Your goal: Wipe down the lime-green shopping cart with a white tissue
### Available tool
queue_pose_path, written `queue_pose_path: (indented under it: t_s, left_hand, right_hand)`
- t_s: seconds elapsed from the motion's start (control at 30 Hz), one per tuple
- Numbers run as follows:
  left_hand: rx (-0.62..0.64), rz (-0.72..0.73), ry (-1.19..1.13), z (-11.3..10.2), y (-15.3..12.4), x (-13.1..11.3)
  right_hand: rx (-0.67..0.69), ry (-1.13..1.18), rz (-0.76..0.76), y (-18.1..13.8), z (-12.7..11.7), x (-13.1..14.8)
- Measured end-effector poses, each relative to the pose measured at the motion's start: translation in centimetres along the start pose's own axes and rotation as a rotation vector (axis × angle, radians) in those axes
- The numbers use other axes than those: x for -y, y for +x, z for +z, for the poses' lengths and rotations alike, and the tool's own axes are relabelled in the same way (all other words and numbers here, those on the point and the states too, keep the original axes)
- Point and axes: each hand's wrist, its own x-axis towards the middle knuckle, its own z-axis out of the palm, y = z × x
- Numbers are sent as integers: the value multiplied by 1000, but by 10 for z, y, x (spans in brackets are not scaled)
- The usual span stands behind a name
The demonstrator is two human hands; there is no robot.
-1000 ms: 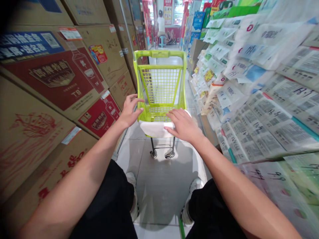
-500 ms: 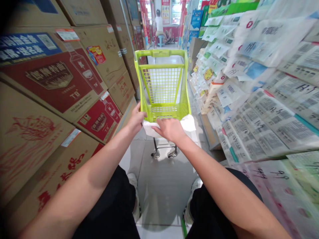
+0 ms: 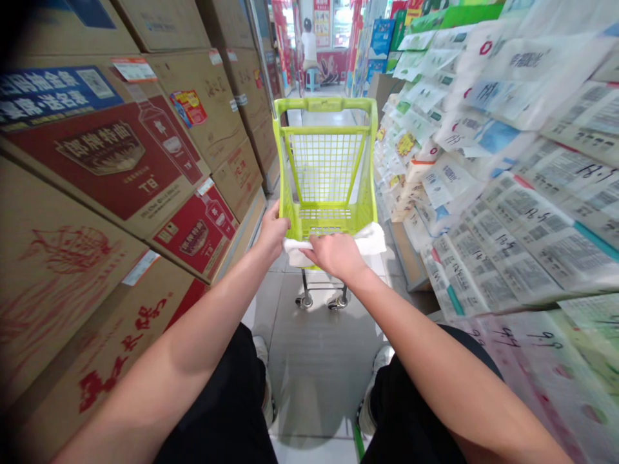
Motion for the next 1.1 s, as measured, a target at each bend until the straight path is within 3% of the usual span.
queue_pose_path:
  t_s: [0.17, 0.43, 0.67, 0.8, 0.97, 1.1]
  left_hand:
    - [33, 17, 39, -4, 1, -5]
    - [36, 83, -44, -19, 14, -7]
    - [-70, 18, 81, 2, 6, 8]
    - [-49, 41, 151, 10, -4, 11]
    - [3, -40, 150, -4, 1, 3]
    - [-28, -125, 154, -24, 17, -8]
  right_hand:
    - [-20, 19, -28, 10, -2, 14]
    - [-113, 4, -2, -6, 7, -3]
    - [-55, -25, 25, -12, 5, -11]
    - [-26, -11, 8, -7, 3, 0]
    - [-19, -20, -18, -1, 1, 14]
    - [-18, -17, -29, -8, -1, 10]
